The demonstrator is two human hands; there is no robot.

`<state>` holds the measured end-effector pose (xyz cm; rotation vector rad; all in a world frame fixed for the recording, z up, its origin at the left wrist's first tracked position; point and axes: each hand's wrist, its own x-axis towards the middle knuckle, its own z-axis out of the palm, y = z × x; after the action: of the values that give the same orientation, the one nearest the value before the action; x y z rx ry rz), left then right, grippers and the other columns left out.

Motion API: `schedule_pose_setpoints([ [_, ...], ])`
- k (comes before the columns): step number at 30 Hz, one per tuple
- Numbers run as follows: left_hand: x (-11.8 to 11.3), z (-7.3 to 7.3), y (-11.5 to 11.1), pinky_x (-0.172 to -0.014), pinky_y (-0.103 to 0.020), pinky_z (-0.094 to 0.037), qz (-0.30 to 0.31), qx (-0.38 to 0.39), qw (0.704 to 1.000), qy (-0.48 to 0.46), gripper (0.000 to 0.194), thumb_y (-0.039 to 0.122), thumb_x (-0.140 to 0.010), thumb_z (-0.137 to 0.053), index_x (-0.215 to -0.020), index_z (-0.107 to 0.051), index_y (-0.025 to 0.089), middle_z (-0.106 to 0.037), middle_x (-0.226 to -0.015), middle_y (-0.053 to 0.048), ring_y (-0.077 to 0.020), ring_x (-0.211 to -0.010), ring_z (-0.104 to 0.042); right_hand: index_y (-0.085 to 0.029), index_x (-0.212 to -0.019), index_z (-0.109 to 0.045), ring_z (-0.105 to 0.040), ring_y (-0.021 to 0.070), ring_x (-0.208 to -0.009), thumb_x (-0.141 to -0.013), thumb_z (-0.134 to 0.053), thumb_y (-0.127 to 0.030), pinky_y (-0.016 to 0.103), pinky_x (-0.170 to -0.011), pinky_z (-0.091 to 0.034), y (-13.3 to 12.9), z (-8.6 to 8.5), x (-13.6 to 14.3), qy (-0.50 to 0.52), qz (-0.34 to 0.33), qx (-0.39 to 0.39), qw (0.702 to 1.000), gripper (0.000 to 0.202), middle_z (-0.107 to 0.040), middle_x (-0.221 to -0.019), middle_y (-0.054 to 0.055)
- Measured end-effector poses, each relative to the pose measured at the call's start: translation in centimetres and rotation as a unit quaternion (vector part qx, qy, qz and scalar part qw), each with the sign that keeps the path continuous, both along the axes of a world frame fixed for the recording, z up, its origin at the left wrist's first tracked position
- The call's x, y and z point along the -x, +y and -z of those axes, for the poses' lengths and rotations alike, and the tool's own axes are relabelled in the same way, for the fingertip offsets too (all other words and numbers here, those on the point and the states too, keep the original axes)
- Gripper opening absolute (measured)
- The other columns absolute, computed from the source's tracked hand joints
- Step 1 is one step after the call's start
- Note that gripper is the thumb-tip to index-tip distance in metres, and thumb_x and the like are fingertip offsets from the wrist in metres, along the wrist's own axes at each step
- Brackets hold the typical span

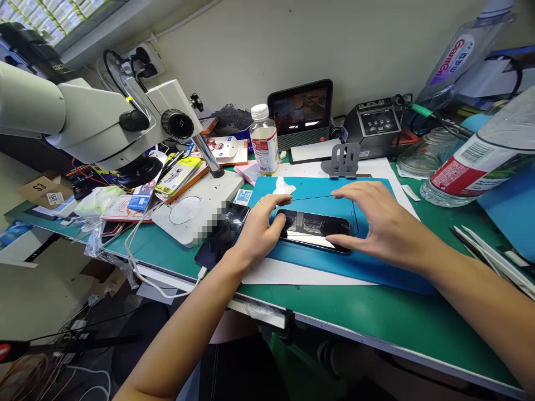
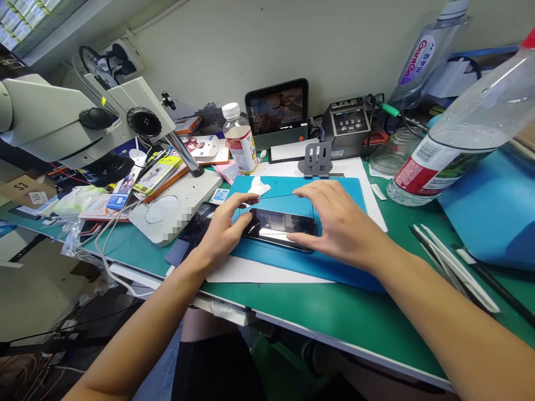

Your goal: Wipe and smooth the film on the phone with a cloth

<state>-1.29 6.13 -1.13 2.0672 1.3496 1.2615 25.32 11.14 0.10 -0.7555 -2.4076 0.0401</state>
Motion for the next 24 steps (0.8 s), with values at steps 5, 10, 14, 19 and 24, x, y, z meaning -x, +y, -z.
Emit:
schedule_pose_setpoints([
  [5, 0.6, -0.1, -0.1, -0.112, -0.043, -0.046, 0.001, 0.01, 0.998, 0.054, 0.053, 0.007, -0.082, -0.05, -0.133, -0.059, 0.018, -0.067, -0.134, -0.011, -0.0267, -0.127, -0.06, -0.02, -0.123, -0.057, -0.057, 0.0417, -0.122, -0.083, -0.066, -0.074, 0.055, -0.097, -0.052, 0.0, 0.2, 0.1, -0.018, 0.038, 0.091, 0.995, 0.068, -0.064, -0.126, 0.019],
  [10, 0.9, -0.6, -0.6, -0.118, -0.049, -0.04, 0.042, 0.04, 0.99, 0.131, 0.071, 0.039, -0.09, -0.074, -0.151, -0.046, 0.018, -0.055, -0.152, -0.017, -0.0338, -0.141, -0.051, -0.022, -0.114, -0.058, -0.059, 0.0414, -0.119, -0.078, -0.065, -0.079, 0.053, -0.092, -0.053, -0.3, 0.0, 0.5, -0.029, 0.071, 0.171, 0.982, 0.067, -0.066, -0.121, 0.017],
  [14, 1.1, -0.4, -0.5, -0.12, -0.051, -0.039, 0.055, 0.067, 0.98, 0.181, 0.097, 0.05, -0.079, -0.089, -0.157, -0.039, 0.02, -0.05, -0.157, -0.019, -0.0361, -0.145, -0.047, -0.022, -0.111, -0.058, -0.059, 0.0416, -0.119, -0.076, -0.063, -0.08, 0.054, -0.094, -0.053, -0.4, -0.1, 0.8, -0.052, 0.097, 0.211, 0.971, 0.069, -0.065, -0.12, 0.018],
  [19, 1.4, -0.3, -0.2, -0.118, -0.049, -0.041, 0.053, 0.085, 0.981, 0.164, 0.092, 0.038, -0.082, -0.088, -0.158, -0.039, 0.024, -0.055, -0.153, -0.015, -0.0333, -0.142, -0.05, -0.019, -0.113, -0.058, -0.058, 0.0426, -0.12, -0.073, -0.063, -0.08, 0.054, -0.095, -0.052, -0.6, -0.2, 1.1, -0.075, 0.106, 0.234, 0.963, 0.073, -0.064, -0.12, 0.019],
  [24, 1.5, -0.5, -0.2, -0.117, -0.047, -0.042, 0.06, 0.105, 0.982, 0.146, 0.096, 0.032, -0.079, -0.091, -0.159, -0.04, 0.023, -0.058, -0.15, -0.014, -0.0323, -0.139, -0.053, -0.02, -0.114, -0.059, -0.059, 0.0423, -0.118, -0.073, -0.064, -0.077, 0.053, -0.091, -0.054, -0.7, -0.4, 1.2, -0.091, 0.109, 0.232, 0.962, 0.071, -0.065, -0.12, 0.018],
])
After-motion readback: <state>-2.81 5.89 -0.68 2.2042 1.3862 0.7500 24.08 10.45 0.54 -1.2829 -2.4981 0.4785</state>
